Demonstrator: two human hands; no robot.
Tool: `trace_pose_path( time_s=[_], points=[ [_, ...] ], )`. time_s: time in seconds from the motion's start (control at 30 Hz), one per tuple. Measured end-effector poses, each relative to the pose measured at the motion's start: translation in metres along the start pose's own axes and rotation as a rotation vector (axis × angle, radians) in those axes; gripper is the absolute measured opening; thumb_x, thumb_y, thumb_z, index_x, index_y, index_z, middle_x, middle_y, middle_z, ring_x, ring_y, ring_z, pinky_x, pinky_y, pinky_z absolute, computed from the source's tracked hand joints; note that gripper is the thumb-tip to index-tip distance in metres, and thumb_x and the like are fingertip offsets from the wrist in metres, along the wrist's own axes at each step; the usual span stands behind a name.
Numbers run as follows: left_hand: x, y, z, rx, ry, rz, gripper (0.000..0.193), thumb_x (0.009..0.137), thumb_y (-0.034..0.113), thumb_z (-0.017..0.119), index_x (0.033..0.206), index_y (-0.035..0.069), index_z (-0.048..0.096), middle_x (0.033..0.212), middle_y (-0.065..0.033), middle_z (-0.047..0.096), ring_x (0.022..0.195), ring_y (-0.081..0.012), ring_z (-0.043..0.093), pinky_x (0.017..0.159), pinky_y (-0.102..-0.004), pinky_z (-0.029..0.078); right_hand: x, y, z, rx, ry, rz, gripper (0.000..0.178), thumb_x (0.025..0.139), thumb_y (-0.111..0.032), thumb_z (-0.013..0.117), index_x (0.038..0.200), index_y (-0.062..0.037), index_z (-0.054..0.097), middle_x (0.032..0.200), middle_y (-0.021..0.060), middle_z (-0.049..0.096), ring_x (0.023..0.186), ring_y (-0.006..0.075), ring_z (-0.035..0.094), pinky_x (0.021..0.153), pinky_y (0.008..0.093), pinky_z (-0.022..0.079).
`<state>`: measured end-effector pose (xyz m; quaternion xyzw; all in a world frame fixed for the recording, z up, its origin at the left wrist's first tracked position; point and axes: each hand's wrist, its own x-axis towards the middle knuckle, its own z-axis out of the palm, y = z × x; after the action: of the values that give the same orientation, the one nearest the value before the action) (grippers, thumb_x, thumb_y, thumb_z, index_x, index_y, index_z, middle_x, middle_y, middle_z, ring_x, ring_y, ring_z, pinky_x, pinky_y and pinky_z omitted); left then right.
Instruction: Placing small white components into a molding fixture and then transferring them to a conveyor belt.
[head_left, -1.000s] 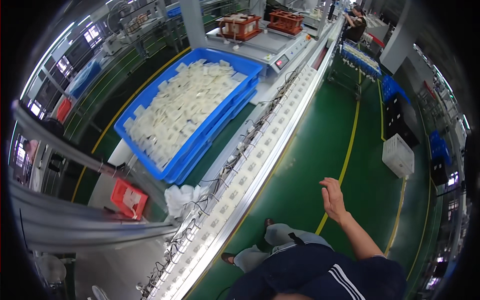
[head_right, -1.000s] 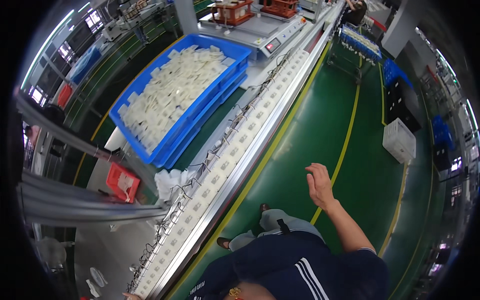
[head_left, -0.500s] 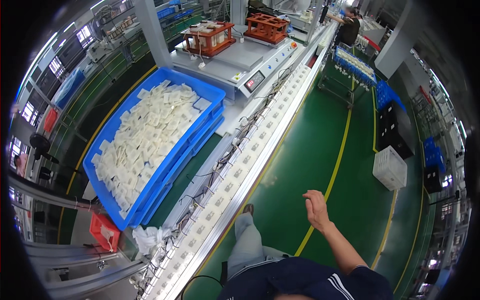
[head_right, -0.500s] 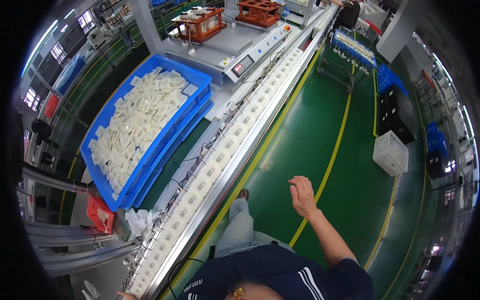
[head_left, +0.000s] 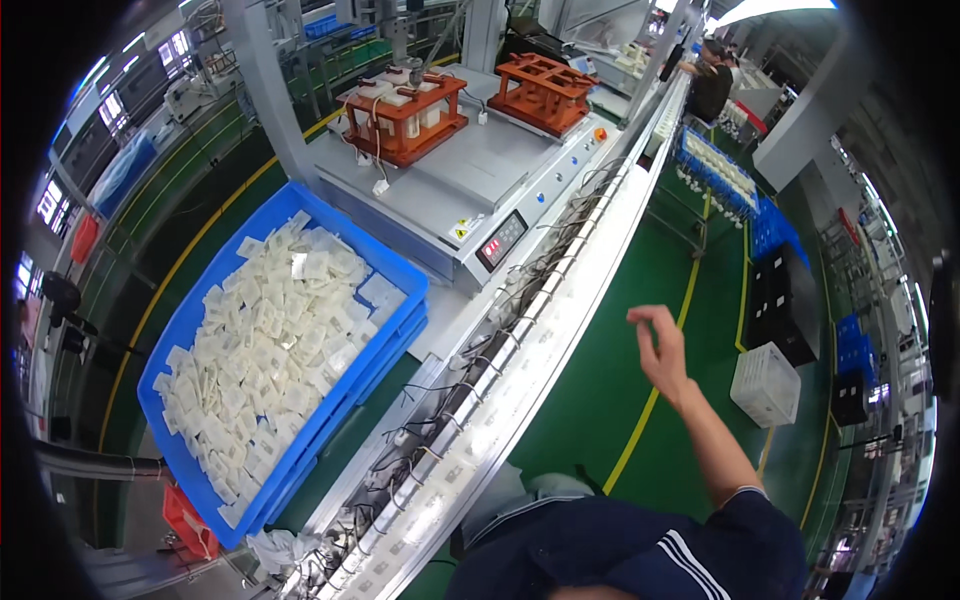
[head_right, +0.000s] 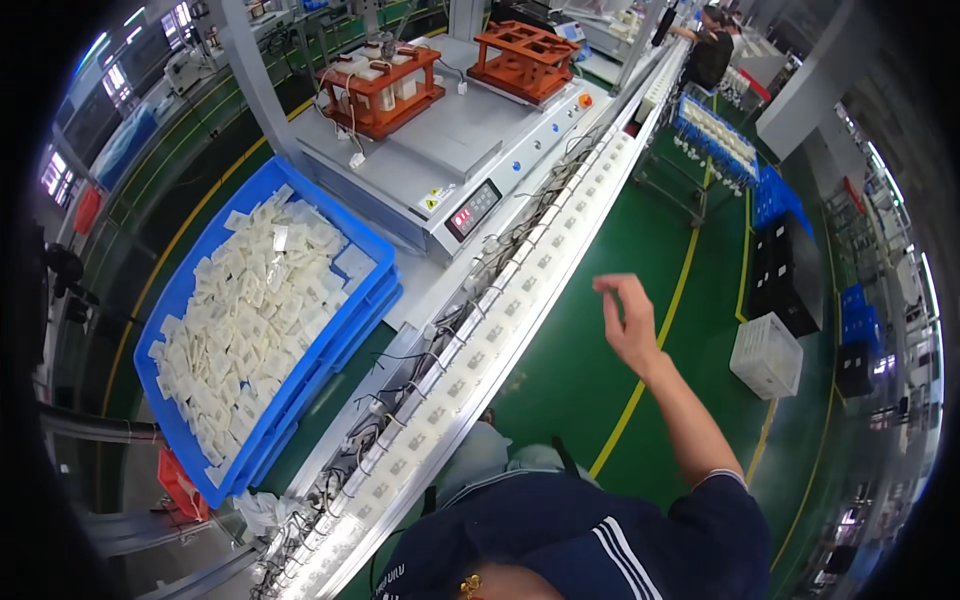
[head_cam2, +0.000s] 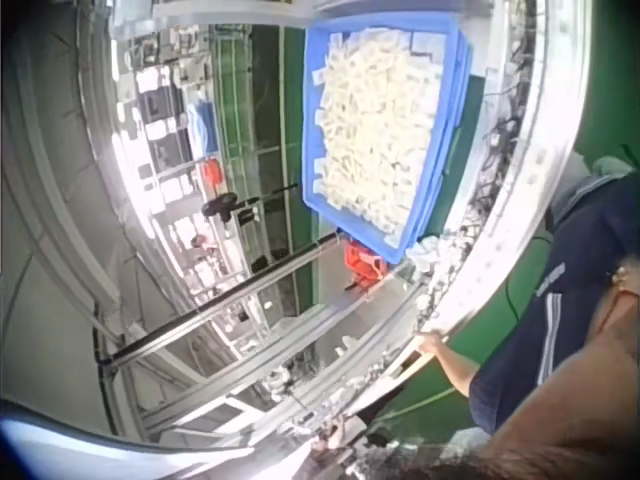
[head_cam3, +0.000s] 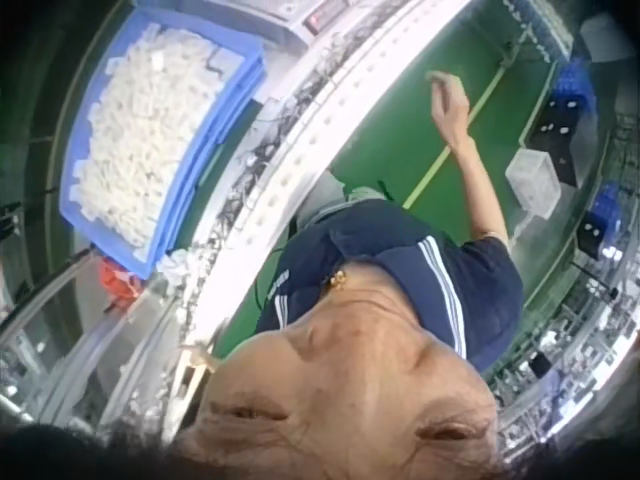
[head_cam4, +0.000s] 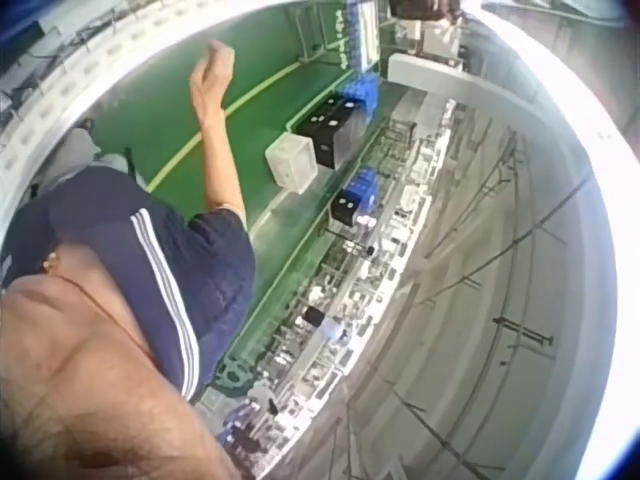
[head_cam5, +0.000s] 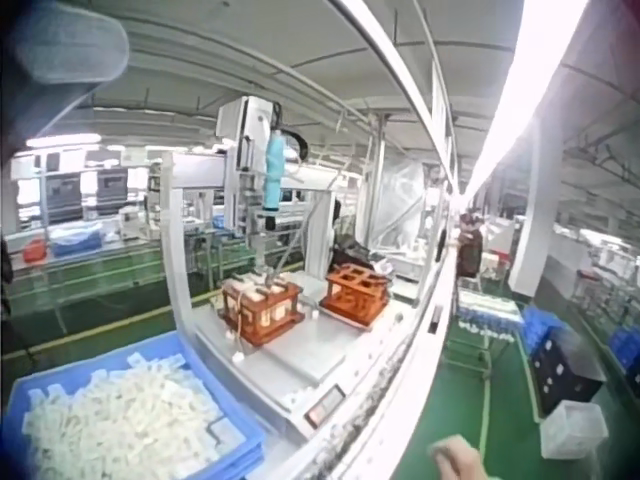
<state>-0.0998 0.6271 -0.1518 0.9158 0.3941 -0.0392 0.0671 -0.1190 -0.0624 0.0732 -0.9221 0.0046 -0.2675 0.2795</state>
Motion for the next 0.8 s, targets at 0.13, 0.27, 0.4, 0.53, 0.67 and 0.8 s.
trace_pose_path(
  time_s=[0.13, 0.27, 0.4, 0.53, 0.67, 0.8],
  points=[
    [-0.018, -0.021, -0.002, 0.044, -0.013, -0.110, 0.069, 0.090, 0.058, 0.045, 0.128, 0.000, 0.043, 0.083, -0.0203, 0.062, 0.077, -0.0399, 0.059, 0.071, -0.0548, 0.046, 0.093, -0.100, -0.024, 0.341, -0.142, -0.362, 0.018, 0.082, 0.010, 0.051, 0.093, 0.0004, 0.061, 0.091, 0.0126, 0.061, 0.087, 0.0269, 0.060, 0.075, 0.0338, 0.049],
    [-0.029, -0.009, -0.003, 0.071, -0.012, -0.168, 0.070, 0.089, 0.059, 0.045, 0.125, -0.002, 0.046, 0.086, -0.0217, 0.062, 0.080, -0.0411, 0.059, 0.074, -0.0554, 0.045, 0.137, -0.147, -0.053, 0.538, -0.366, -0.960, 0.017, 0.084, -0.004, 0.052, 0.091, -0.0035, 0.067, 0.091, 0.0072, 0.066, 0.085, 0.0225, 0.063, 0.074, 0.0350, 0.048],
    [-0.046, -0.015, -0.021, 0.113, 0.024, -0.260, 0.071, 0.089, 0.060, 0.045, 0.123, -0.003, 0.049, 0.089, -0.0231, 0.062, 0.084, -0.0424, 0.059, 0.077, -0.0559, 0.045, 0.145, -0.131, -0.019, 0.716, 0.134, -1.125, 0.017, 0.089, -0.008, 0.055, 0.096, 0.0007, 0.067, 0.090, 0.0097, 0.064, 0.087, 0.0230, 0.061, 0.079, 0.0382, 0.050],
    [-0.079, -0.028, -0.035, 0.154, 0.050, -0.416, 0.073, 0.089, 0.061, 0.045, 0.120, -0.004, 0.052, 0.092, -0.0245, 0.063, 0.087, -0.0436, 0.059, 0.080, -0.0565, 0.045, 0.147, -0.086, -0.043, 0.800, 0.153, -0.851, 0.010, 0.081, -0.006, 0.064, 0.086, 0.0011, 0.069, 0.082, 0.0080, 0.063, 0.073, 0.0190, 0.060, 0.064, 0.0315, 0.050],
    [-0.134, -0.041, -0.061, 0.215, 0.078, -0.625, 0.074, 0.088, 0.062, 0.046, 0.118, -0.006, 0.054, 0.095, -0.0259, 0.063, 0.091, -0.0448, 0.059, 0.083, -0.0570, 0.045, 0.173, -0.004, -0.087, 0.698, 0.097, -0.814, 0.013, 0.078, -0.008, 0.069, 0.084, 0.0025, 0.070, 0.077, 0.0076, 0.064, 0.068, 0.0183, 0.060, 0.061, 0.0292, 0.049],
    [-0.234, -0.041, -0.103, 0.295, 0.134, -0.941, 0.076, 0.088, 0.063, 0.046, 0.115, -0.007, 0.057, 0.099, -0.0273, 0.063, 0.094, -0.0460, 0.059, 0.085, -0.0575, 0.044, 0.252, 0.117, -0.136, 0.796, -0.028, -1.194, 0.008, 0.078, -0.005, 0.062, 0.077, -0.0004, 0.067, 0.074, 0.0071, 0.064, 0.066, 0.0197, 0.061, 0.062, 0.0310, 0.050]
  ],
)
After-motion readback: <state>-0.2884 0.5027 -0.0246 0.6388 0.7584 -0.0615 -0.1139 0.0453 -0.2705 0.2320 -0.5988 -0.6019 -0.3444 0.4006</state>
